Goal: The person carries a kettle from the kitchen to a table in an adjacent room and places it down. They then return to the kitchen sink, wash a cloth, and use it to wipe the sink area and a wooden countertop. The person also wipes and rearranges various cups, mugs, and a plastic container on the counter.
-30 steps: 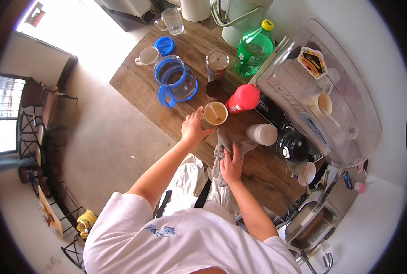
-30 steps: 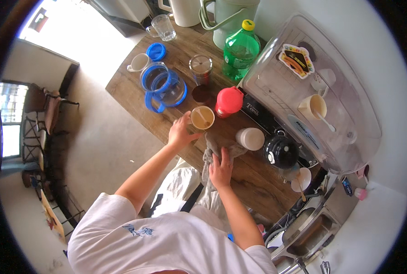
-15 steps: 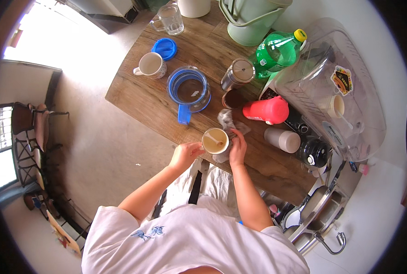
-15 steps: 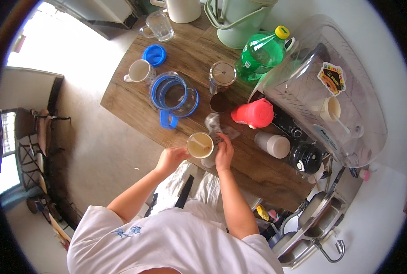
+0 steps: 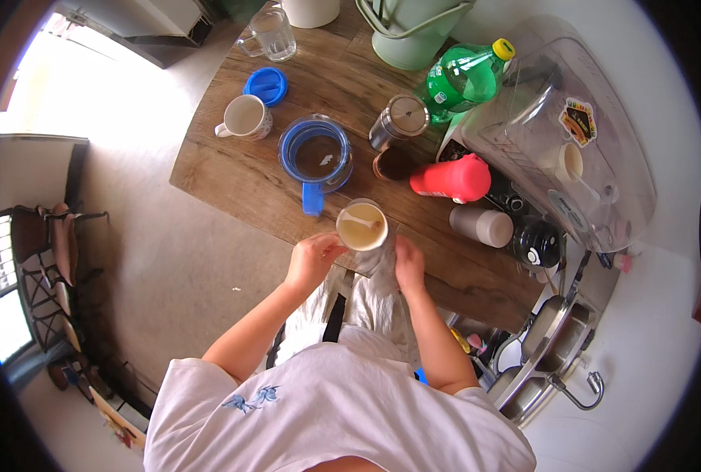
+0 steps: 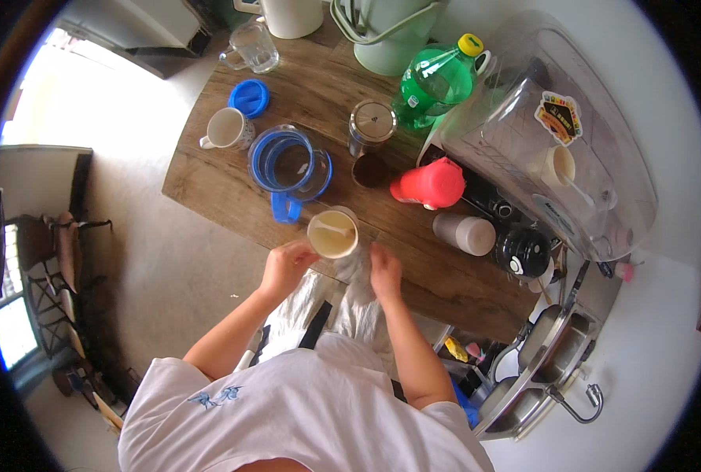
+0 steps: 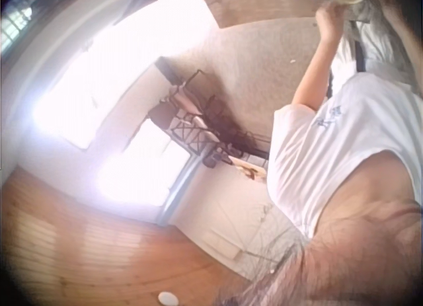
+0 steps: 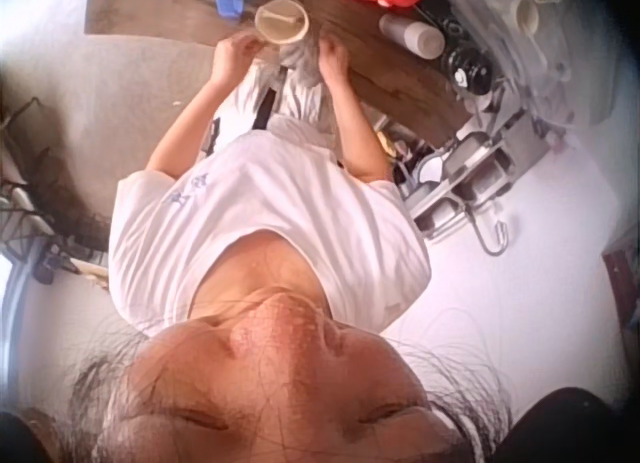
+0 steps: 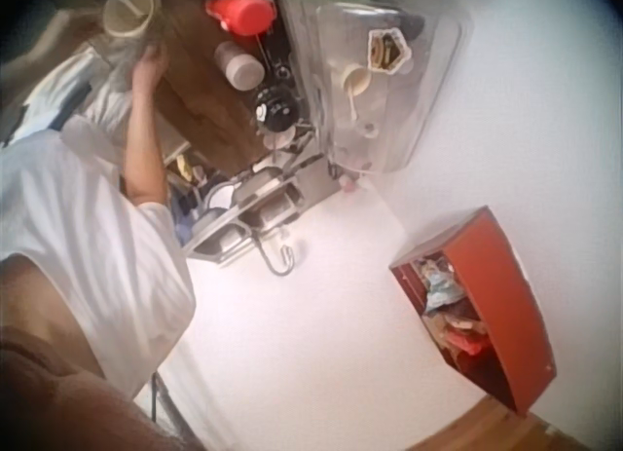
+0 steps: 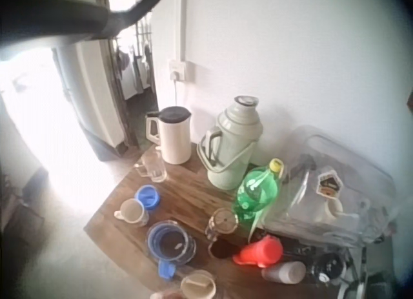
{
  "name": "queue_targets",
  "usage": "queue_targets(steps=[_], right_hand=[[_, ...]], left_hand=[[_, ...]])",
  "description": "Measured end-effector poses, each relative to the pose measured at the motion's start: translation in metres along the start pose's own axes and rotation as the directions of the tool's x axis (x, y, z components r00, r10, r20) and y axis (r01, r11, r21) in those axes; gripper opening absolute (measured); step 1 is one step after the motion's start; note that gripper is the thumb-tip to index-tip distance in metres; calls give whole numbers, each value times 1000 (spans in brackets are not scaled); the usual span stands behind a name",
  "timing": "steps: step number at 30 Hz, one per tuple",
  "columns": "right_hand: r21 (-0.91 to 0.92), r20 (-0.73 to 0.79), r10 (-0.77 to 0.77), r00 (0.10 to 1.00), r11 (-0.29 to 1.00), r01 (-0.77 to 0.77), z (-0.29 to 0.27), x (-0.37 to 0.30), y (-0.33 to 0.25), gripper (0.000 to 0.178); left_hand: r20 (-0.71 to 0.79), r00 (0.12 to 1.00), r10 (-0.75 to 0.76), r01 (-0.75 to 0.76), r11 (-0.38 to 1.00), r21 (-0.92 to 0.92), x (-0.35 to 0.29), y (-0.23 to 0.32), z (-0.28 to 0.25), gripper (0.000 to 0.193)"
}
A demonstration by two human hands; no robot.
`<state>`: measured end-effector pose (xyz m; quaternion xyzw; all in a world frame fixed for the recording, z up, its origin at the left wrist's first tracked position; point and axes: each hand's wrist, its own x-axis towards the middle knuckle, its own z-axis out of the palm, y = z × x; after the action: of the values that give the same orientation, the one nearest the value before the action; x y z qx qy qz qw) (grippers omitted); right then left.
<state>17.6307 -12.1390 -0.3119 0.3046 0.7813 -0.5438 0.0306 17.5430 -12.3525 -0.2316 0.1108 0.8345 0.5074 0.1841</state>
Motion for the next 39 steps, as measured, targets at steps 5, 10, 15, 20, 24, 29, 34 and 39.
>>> queue_targets(steps=[5,10,15,20,24,29,34,39], right_hand=[[-583,-96,-460,883,744,325,-11,27,-15,42],[-786,190,-532,825,420,453,25,4,-6,52],[-772,266,-538,800,378,511,-20,-33,42,46],[-824,101,-419,902,473,312,-98,-61,81,42],[-577,63,-417,907,726,374,-119,-63,63,28],[-240,-116,-595,796,794,558,-126,-66,-47,28],[-328,-200,-806,558,591,737,-154,-25,-160,35],[-469,-55,-831,554,511,720,-134,61,-183,30]], left_hand=[[-52,997,-56,62,990,126,0,-34,8,18],[-100,995,-24,49,966,254,13,-38,25,20],[-201,977,-76,123,966,229,12,-47,35,22],[-262,955,-141,200,955,217,16,-42,45,25],[-306,924,-230,268,959,91,12,-41,53,30],[-428,894,-134,226,959,171,-33,-29,74,31],[-330,921,207,-180,978,109,15,69,99,51],[-188,914,359,-363,932,15,109,109,124,81]])
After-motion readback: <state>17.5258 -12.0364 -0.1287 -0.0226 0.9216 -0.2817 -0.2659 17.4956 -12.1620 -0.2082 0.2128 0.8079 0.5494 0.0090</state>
